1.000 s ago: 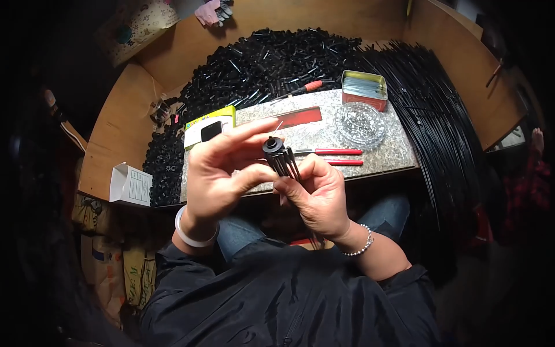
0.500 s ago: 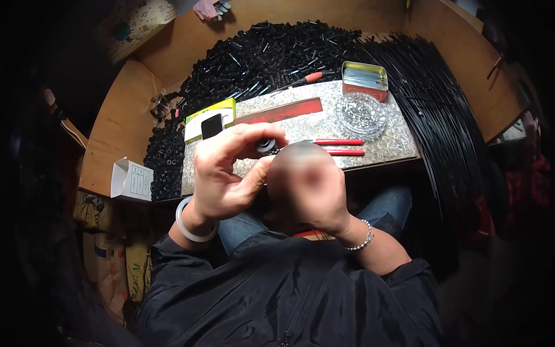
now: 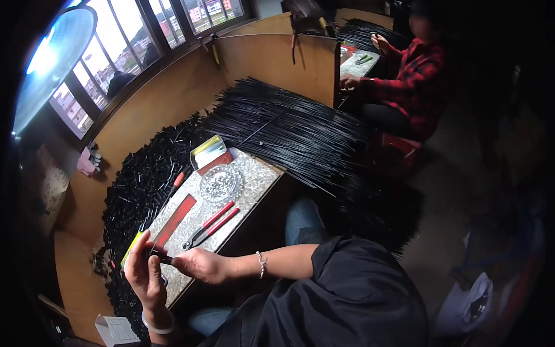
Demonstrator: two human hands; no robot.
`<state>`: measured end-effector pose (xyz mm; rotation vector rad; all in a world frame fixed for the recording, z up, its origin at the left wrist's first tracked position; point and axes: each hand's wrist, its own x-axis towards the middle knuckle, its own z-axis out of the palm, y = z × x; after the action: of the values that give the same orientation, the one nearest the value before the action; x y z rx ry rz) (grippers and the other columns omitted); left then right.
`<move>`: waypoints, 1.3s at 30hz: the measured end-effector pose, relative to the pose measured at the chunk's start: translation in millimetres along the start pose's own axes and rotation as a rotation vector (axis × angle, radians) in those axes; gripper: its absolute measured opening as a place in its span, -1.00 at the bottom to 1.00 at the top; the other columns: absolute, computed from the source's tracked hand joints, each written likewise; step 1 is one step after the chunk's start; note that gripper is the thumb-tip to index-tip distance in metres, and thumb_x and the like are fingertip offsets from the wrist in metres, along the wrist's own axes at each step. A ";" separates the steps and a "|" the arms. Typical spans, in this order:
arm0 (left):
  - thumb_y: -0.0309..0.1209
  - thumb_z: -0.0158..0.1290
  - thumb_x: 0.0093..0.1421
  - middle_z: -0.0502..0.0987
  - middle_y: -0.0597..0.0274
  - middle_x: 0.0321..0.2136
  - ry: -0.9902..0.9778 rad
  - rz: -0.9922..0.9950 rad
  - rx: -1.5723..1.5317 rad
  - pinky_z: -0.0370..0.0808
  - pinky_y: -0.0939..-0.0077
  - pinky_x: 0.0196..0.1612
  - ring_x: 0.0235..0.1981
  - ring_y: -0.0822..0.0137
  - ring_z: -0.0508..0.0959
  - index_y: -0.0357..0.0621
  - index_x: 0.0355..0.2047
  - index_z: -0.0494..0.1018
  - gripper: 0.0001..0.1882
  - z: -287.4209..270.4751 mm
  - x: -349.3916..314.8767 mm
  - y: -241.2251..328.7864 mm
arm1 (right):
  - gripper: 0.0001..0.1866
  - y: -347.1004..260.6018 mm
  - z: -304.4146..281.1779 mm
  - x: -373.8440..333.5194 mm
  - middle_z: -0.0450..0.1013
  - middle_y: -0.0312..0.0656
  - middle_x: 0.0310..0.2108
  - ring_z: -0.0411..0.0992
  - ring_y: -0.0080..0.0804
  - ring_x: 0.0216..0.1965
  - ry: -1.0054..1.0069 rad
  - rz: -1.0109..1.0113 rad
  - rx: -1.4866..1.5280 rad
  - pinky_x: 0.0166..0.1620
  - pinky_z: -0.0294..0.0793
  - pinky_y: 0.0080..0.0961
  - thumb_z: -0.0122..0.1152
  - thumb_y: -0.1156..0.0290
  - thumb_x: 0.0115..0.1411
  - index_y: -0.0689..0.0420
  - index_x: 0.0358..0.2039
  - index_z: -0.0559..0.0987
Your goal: The recorder is bundling several thin black metal rods together using wire and pliers.
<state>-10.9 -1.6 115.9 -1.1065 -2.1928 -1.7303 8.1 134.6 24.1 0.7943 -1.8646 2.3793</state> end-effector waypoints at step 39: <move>-0.40 -0.12 0.29 0.56 0.02 -0.30 0.347 -0.320 -0.046 0.43 0.54 -0.18 -0.25 0.40 0.52 -0.38 -0.17 0.47 -0.72 11.3 -46.4 -31.3 | -0.90 -46.3 0.2 8.7 0.36 -0.24 -0.42 0.29 -0.23 -0.33 0.062 -0.684 -1.114 -0.22 0.30 -0.37 0.26 0.44 -0.07 0.12 -0.54 0.51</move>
<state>7.0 -15.0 63.4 -0.4288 -2.2007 -1.9270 15.2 145.2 69.4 0.9250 -1.9928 0.7593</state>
